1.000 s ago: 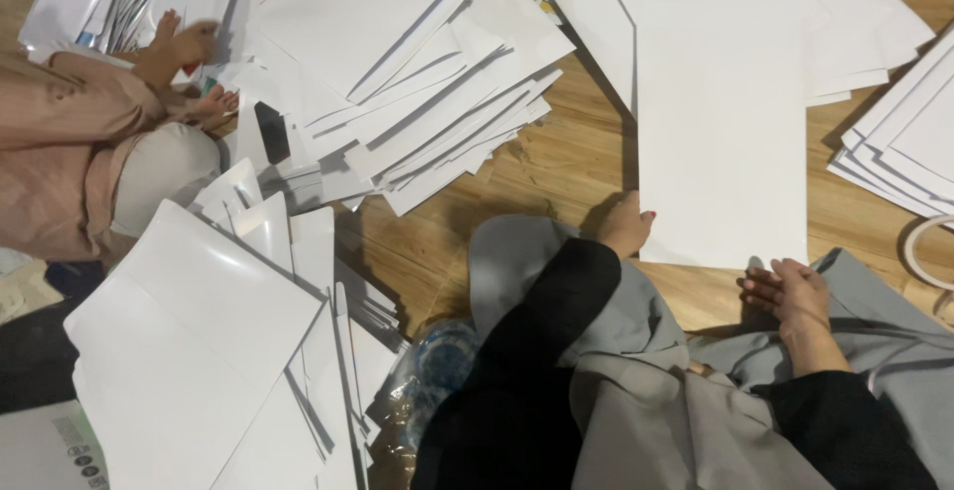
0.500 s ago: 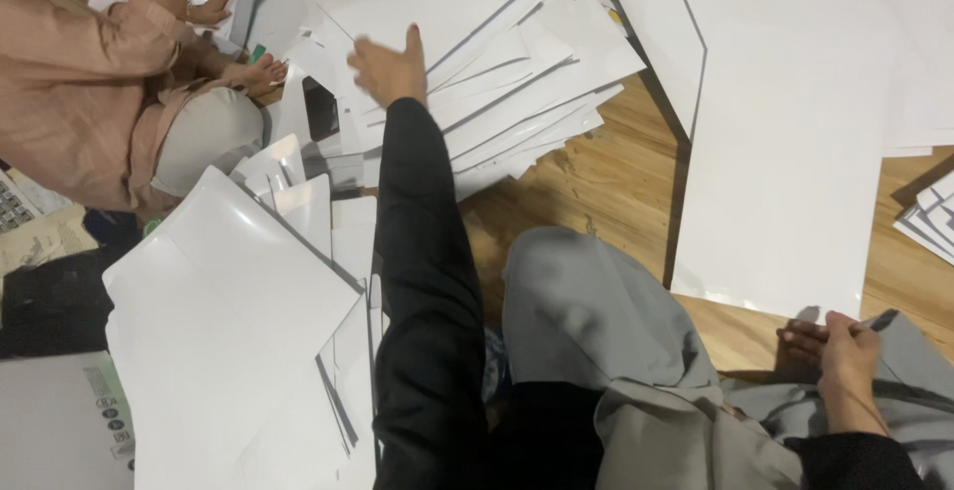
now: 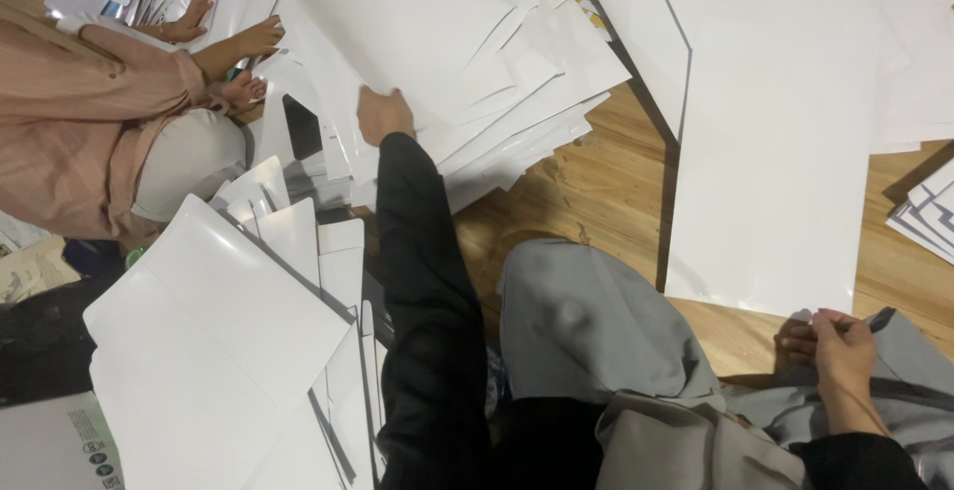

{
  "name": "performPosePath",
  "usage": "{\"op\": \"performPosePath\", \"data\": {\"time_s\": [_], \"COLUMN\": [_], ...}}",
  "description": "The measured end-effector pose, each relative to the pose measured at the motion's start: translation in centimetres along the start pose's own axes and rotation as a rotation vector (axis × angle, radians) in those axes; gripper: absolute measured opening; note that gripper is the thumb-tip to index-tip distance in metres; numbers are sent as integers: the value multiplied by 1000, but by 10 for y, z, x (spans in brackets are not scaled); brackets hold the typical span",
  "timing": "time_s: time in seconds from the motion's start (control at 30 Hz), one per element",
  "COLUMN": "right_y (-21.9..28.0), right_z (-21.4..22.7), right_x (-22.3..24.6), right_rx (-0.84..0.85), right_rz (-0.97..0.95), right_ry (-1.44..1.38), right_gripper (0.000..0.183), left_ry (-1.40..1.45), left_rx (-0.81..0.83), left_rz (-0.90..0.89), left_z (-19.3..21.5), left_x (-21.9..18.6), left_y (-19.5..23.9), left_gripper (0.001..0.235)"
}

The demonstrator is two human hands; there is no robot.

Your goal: The person sits on the floor and repeatedly applies clear tape to the edges of white paper sheets. They smooth the tape down with their fingers and place the finished sheets into a growing stack.

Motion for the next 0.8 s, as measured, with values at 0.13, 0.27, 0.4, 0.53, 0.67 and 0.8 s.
{"op": "performPosePath", "data": {"time_s": [0.13,0.27,0.4,0.53,0.67,0.8], "right_y": [-4,-13,2,-4,10,3], "right_z": [-3,8,4,3,5,14], "right_x": [-6,-7,11,-4,5,-11], "right_rx": [49,22,35,34,19,-47], "right_rz": [45,195,103,119,-84,-128], "right_ry": [-9,251,230,110,-34,-269], "right_gripper": [15,17,16,14,33,61], "left_ry": [570,1149,1193,755,558,622], "left_rx": [4,129,292,606,1071,1140], "left_rz": [-193,-688,-431,-507,-386,-418], "left_z": [40,111,79,-25,-112,-255], "left_x": [-28,-63,-66,-62,-17,54], "left_y": [5,72,130,210,336,351], "left_gripper": [50,48,75,70,48,49]}}
Point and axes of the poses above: each hand's wrist, its own y-axis away from the middle knuckle, its own z-axis out of the back of the hand, x = y × z, the point moved 9 cm from there along -y, towards the middle knuckle, and after that the axes turned 11 degrees about z, right-handed, at the moved point
